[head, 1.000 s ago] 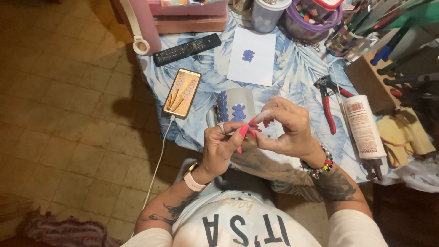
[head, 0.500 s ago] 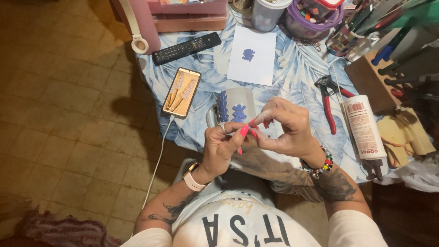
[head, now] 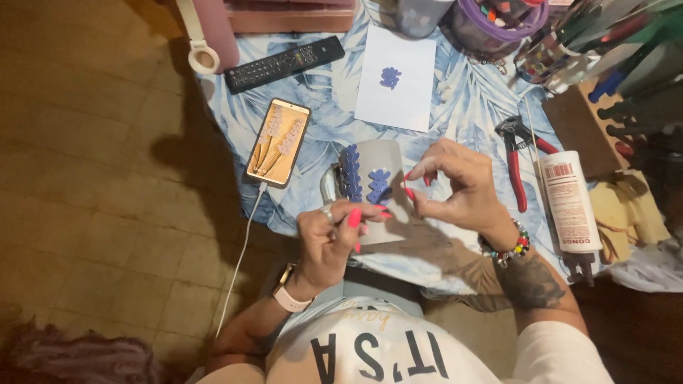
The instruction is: Decorating a grey tumbler by gluing small blue floral-shaped cutouts onto its surface
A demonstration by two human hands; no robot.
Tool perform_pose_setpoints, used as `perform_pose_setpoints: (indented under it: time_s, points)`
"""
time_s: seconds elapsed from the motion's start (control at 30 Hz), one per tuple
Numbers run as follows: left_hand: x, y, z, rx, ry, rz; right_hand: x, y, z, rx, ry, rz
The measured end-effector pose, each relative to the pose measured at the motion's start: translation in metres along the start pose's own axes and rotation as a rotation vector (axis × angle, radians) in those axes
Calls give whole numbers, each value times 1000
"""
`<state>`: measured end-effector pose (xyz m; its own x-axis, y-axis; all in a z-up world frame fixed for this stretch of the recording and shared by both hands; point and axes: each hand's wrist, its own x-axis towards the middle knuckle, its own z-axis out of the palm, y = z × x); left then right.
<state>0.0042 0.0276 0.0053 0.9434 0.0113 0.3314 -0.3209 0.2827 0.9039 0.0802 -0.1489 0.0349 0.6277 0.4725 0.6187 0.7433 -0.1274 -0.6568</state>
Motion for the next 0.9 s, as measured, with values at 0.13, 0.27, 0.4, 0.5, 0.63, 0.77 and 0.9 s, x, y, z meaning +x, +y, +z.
perform_pose_setpoints:
  time_s: [0.13, 0.27, 0.4, 0.5, 0.63, 0.77, 0.9]
  points:
    - [10, -10, -11, 275, 95, 294, 5, 19, -2, -24, -60, 75]
    - [16, -32, -15, 654, 145, 469, 15, 23, 3, -42, -127, 154]
    - [17, -39, -15, 798, 160, 486, 23, 27, 5, -50, -219, 180]
    - [15, -45, -15, 969, 209, 496, 28, 29, 5, -58, -300, 184]
    - [11, -48, -16, 1032, 182, 467, 36, 31, 3, -91, -432, 220]
    - [10, -47, -16, 993, 151, 439, 48, 29, 2, -62, -535, 222]
    - [9, -51, -17, 995, 136, 416, 46, 36, -1, -50, -558, 197]
